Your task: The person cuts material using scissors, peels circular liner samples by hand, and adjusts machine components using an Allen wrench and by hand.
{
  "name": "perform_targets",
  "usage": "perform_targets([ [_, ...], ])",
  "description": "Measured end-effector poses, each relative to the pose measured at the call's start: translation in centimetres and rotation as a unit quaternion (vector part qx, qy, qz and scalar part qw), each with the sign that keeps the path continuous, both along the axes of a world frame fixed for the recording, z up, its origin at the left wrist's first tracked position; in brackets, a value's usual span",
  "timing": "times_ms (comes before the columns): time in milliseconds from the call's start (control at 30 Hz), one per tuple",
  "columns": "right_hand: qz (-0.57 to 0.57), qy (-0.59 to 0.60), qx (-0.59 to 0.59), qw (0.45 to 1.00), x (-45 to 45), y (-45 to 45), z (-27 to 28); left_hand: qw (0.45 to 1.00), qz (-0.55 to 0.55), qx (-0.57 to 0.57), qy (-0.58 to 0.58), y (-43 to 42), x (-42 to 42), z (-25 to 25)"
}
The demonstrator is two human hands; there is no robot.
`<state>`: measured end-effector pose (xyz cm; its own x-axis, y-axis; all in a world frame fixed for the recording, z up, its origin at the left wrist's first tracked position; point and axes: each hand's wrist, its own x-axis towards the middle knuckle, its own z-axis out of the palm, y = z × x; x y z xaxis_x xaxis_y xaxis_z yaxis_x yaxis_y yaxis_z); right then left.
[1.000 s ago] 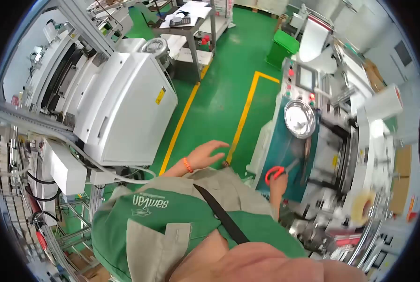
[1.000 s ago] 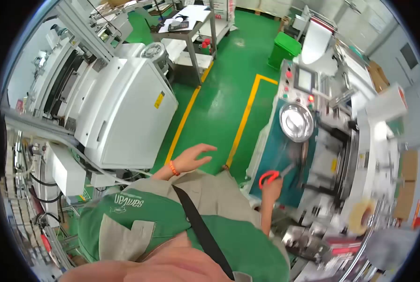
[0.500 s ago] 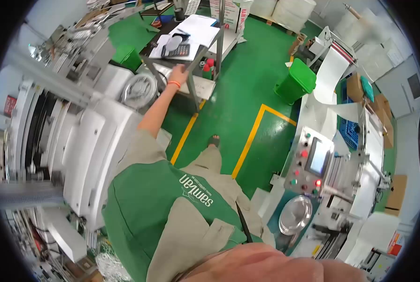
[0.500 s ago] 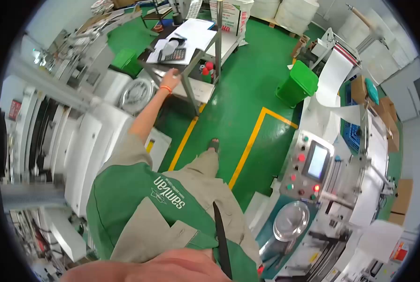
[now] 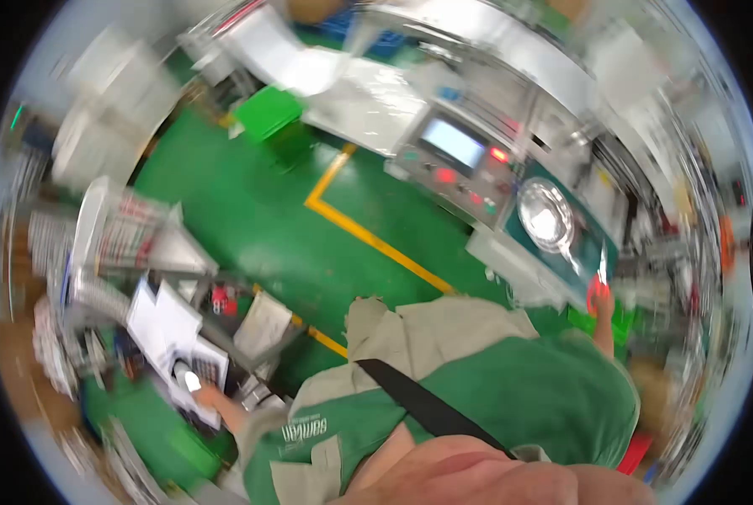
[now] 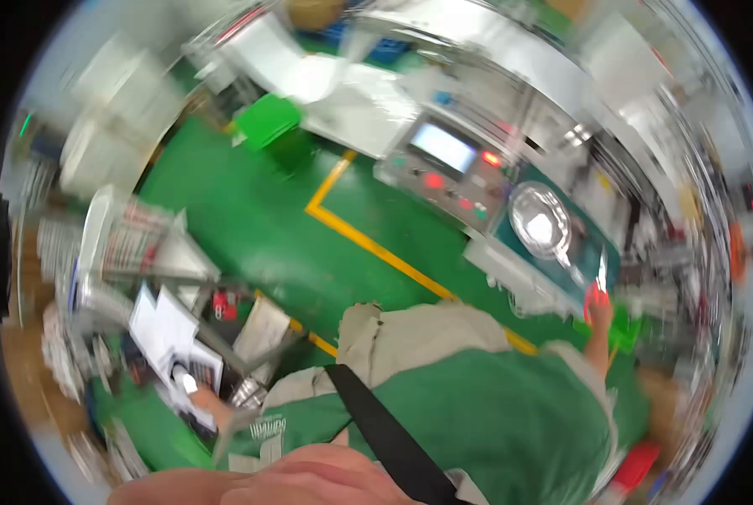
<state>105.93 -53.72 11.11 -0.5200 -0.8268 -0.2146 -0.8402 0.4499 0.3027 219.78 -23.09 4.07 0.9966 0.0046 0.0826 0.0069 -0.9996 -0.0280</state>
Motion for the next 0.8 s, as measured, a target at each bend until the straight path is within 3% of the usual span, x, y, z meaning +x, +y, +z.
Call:
perform_targets([
  [33,-0.117,-0.047,-0.088,0.988,0.9,0.3,0.1,1.000,-0.005,0.002,-0.022,-0.7,0.7,0.7],
  [67,-0.165,-0.100,-0.112,0.975,3.2,1.1,2.1,0.999,-0.007,0.001,-0.051,-1.4,1.4,1.5],
  [100,-0.135,-0.120,-0.218,0.959,6.4,1.7,4.0,0.996,-0.015,-0.020,-0.091,-2.2,1.8,2.3],
  [200,-0.188,-0.119,-0.267,0.938,10.1,3.5,4.0,0.948,-0.106,-0.163,-0.252,-5.8,1.3,5.4],
  [267,-0.162,-0.101,-0.508,0.840,11.3,3.6,1.6,0.874,-0.250,-0.278,-0.310,-10.9,-3.2,9.1],
  [333,-0.124,-0.331,-0.597,0.720,16.5,2.3,2.5,0.786,-0.422,-0.366,-0.267,-18.8,-11.6,13.0],
  [400,-0.231,-0.560,-0.479,0.635,24.7,0.5,8.5,0.661,-0.598,-0.417,-0.176,-27.5,-25.4,16.9],
  [433,-0.217,-0.643,-0.413,0.607,27.7,-0.2,11.0,0.584,-0.681,-0.427,-0.118,-31.7,-33.2,19.0],
  [467,-0.184,-0.769,-0.346,0.505,29.3,-0.6,12.0,0.505,-0.749,-0.425,-0.058,-34.5,-40.0,19.3],
  [500,-0.183,-0.829,-0.300,0.435,31.1,-0.5,14.2,0.392,-0.815,-0.421,-0.070,-36.1,-47.7,20.5],
  [567,-0.175,-0.882,-0.229,0.373,31.7,-0.2,18.3,0.229,-0.882,-0.407,0.058,-36.6,-59.2,22.3],
  [600,-0.173,-0.883,-0.226,0.372,29.9,0.4,17.4,0.155,-0.899,-0.406,0.057,-36.9,-63.5,22.4],
  [667,-0.080,-0.837,-0.303,0.448,25.7,0.7,15.4,0.096,-0.903,-0.417,0.033,-37.2,-70.0,23.0],
  [700,-0.111,-0.812,-0.320,0.475,23.2,1.1,15.6,0.077,-0.906,-0.412,0.059,-37.6,-72.8,22.7],
  [733,-0.104,-0.816,-0.311,0.477,20.8,1.3,15.3,0.062,-0.907,-0.407,0.087,-38.1,-75.2,21.9],
  [767,-0.103,-0.826,-0.332,0.445,18.4,1.3,14.5,0.040,-0.907,-0.398,0.128,-38.6,-77.2,21.2],
  [800,-0.105,-0.835,-0.351,0.411,16.6,1.3,13.5,0.051,-0.906,-0.401,0.125,-38.7,-79.1,20.6],
])
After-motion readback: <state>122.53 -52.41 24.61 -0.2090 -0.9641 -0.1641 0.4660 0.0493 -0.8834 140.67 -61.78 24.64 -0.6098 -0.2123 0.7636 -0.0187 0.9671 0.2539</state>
